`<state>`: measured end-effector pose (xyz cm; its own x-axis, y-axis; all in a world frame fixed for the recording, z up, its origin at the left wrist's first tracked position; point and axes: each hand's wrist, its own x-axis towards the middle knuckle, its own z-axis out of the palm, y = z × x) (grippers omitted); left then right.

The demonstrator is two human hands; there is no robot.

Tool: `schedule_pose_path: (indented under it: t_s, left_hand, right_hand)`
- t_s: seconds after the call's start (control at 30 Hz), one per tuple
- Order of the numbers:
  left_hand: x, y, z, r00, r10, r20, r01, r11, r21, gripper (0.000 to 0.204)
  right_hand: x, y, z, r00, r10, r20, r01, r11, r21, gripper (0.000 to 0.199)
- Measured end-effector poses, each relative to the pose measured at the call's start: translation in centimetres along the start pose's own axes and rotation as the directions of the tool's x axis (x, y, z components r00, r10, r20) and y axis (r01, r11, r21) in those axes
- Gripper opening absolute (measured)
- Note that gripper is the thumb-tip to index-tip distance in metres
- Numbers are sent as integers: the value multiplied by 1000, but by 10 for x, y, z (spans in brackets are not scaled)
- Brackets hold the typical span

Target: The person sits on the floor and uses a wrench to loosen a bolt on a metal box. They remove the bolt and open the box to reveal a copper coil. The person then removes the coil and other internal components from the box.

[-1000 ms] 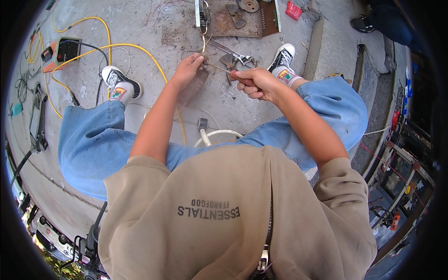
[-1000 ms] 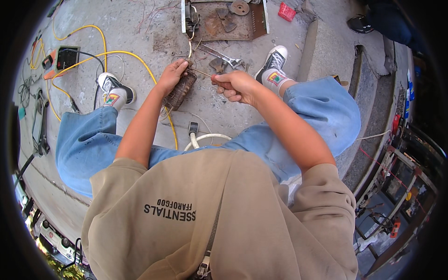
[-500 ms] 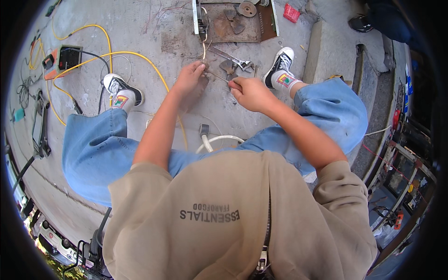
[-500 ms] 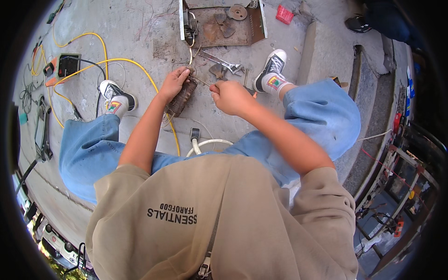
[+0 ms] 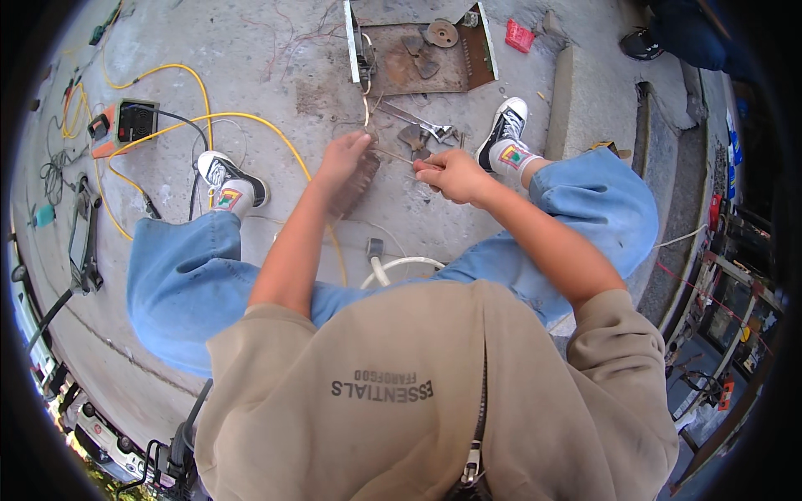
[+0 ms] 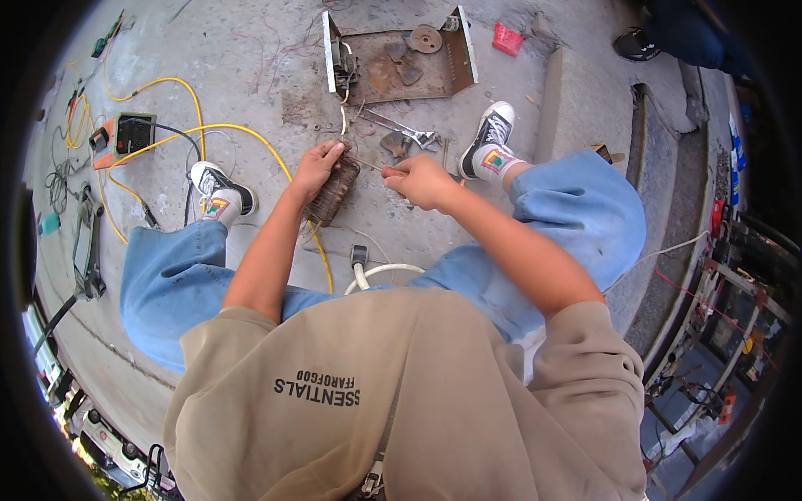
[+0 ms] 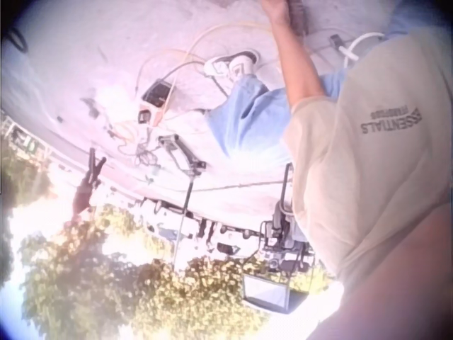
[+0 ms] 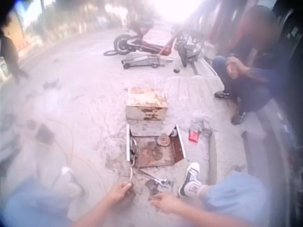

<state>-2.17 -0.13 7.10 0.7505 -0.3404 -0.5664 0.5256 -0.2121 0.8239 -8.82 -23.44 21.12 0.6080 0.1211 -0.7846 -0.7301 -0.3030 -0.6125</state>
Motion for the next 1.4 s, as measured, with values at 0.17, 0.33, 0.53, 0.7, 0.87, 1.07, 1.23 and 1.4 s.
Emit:
schedule_pose_path:
  t_s: [0.17, 0.33, 0.53, 0.7, 0.87, 1.07, 1.23, 1.4]
  left_hand:
    - [-3, 1, -2, 1000, -21, -4, 21, 1000, -14, 26]
    - [-4, 5, -3, 999, -35, -3, 35, 999, 13, 25]
    - [-8, 14, -1, 999, -43, 29, 44, 997, -63, 25]
    - [-10, 14, -4, 998, -52, 47, 49, 996, 77, 27]
    - [-26, 10, 4, 991, -93, -93, 57, 940, -337, 29]
    - [-9, -15, -12, 941, 93, -326, -66, 993, 94, 30]
    - [-17, -7, -1, 932, 361, -34, -258, 725, 638, 39]
    - [-31, 7, 3, 981, 9, -196, 7, 997, 80, 38]
  right_hand:
    - [-3, 1, 10, 972, -234, -28, 205, 898, -390, 30]
    - [-3, 7, 12, 941, -334, -50, 277, 847, -454, 25]
    - [3, 18, 12, 896, -440, -63, 339, 768, -543, 24]
    - [4, 14, 8, 934, -358, -19, 275, 748, -604, 26]
    - [20, 21, -12, 972, -233, 26, 192, 729, -657, 24]
    - [51, 57, -18, 978, -200, 54, 167, 612, -773, 28]
    - [75, 65, 1, 968, -251, -19, 170, 708, -686, 30]
    - [122, 63, 5, 973, -197, -121, 202, 979, 32, 32]
